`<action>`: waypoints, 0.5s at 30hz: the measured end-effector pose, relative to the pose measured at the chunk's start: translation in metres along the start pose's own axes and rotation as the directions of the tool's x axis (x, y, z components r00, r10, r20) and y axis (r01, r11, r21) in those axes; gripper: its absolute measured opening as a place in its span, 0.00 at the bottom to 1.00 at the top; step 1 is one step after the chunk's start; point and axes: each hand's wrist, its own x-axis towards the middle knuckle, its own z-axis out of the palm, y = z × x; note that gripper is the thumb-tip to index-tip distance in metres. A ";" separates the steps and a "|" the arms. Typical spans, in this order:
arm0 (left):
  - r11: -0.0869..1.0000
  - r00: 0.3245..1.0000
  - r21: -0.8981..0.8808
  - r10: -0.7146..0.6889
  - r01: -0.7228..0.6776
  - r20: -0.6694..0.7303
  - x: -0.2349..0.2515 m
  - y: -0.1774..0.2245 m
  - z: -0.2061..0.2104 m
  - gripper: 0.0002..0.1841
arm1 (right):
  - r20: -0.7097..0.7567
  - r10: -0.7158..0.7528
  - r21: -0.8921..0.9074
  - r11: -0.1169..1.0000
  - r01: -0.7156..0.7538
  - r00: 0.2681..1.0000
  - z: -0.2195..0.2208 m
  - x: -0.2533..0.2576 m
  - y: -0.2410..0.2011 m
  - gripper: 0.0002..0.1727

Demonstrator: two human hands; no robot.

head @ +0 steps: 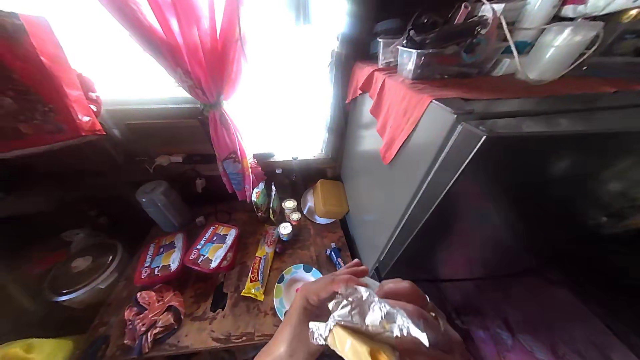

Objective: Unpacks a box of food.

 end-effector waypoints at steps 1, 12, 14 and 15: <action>1.000 1.000 0.001 0.009 -0.009 0.014 0.002 -0.002 -0.001 0.23 | 0.019 -0.005 -0.023 1.000 0.005 1.000 -0.001 0.000 0.001 0.06; 0.997 1.000 -0.074 0.029 -0.029 0.004 0.018 -0.009 0.011 0.20 | 0.189 -0.136 -0.274 0.944 0.185 0.973 -0.019 0.006 -0.005 0.03; 0.997 0.999 -0.064 0.038 -0.038 0.006 0.019 -0.011 0.012 0.20 | 0.196 -0.149 -0.289 0.936 0.202 0.969 -0.020 0.005 -0.005 0.03; 0.997 0.999 -0.061 0.038 -0.038 0.004 0.019 -0.011 0.012 0.20 | 0.196 -0.152 -0.294 0.933 0.206 0.969 -0.021 0.005 -0.005 0.03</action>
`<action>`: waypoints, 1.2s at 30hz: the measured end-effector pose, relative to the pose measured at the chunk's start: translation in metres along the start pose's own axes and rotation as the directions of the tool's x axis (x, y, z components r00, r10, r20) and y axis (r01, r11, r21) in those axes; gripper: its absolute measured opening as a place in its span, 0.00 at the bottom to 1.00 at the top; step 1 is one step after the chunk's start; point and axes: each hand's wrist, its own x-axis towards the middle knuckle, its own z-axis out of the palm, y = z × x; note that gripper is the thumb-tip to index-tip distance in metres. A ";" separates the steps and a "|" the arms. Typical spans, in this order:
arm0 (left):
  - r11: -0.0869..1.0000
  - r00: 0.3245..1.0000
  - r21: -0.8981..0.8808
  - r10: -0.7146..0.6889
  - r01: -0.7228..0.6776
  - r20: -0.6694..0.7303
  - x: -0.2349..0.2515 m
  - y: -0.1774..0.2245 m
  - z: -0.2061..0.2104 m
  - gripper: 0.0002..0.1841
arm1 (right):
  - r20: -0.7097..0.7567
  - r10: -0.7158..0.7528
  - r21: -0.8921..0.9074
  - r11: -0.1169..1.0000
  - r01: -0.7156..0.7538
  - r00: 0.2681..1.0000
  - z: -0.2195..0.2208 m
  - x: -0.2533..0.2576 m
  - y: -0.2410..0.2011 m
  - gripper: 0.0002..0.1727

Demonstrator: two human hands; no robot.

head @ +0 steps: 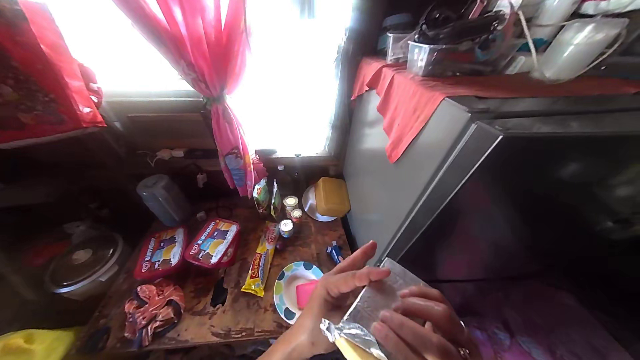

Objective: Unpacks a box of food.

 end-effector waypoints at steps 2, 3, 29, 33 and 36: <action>1.000 1.000 0.003 -0.004 0.004 -0.005 0.000 0.000 0.001 0.19 | -0.006 0.001 0.004 1.000 -0.001 1.000 0.000 -0.001 0.000 0.02; 1.000 1.000 0.005 -0.003 0.003 -0.008 0.000 0.000 0.001 0.18 | -0.004 0.007 0.010 1.000 -0.007 1.000 -0.001 -0.001 -0.001 0.02; 0.893 0.983 0.440 0.150 -0.090 -0.102 -0.027 0.018 -0.005 0.14 | 0.059 0.158 0.178 0.970 -0.166 0.986 -0.008 0.000 -0.001 0.10; 0.860 0.984 0.501 0.156 -0.091 -0.089 -0.028 0.021 -0.009 0.13 | 0.086 0.155 0.204 0.964 -0.170 0.984 -0.013 0.003 -0.003 0.10; 0.828 0.982 0.552 0.169 -0.096 -0.083 -0.027 0.025 -0.009 0.12 | 0.108 0.144 0.219 0.962 -0.165 0.984 -0.016 0.005 -0.004 0.08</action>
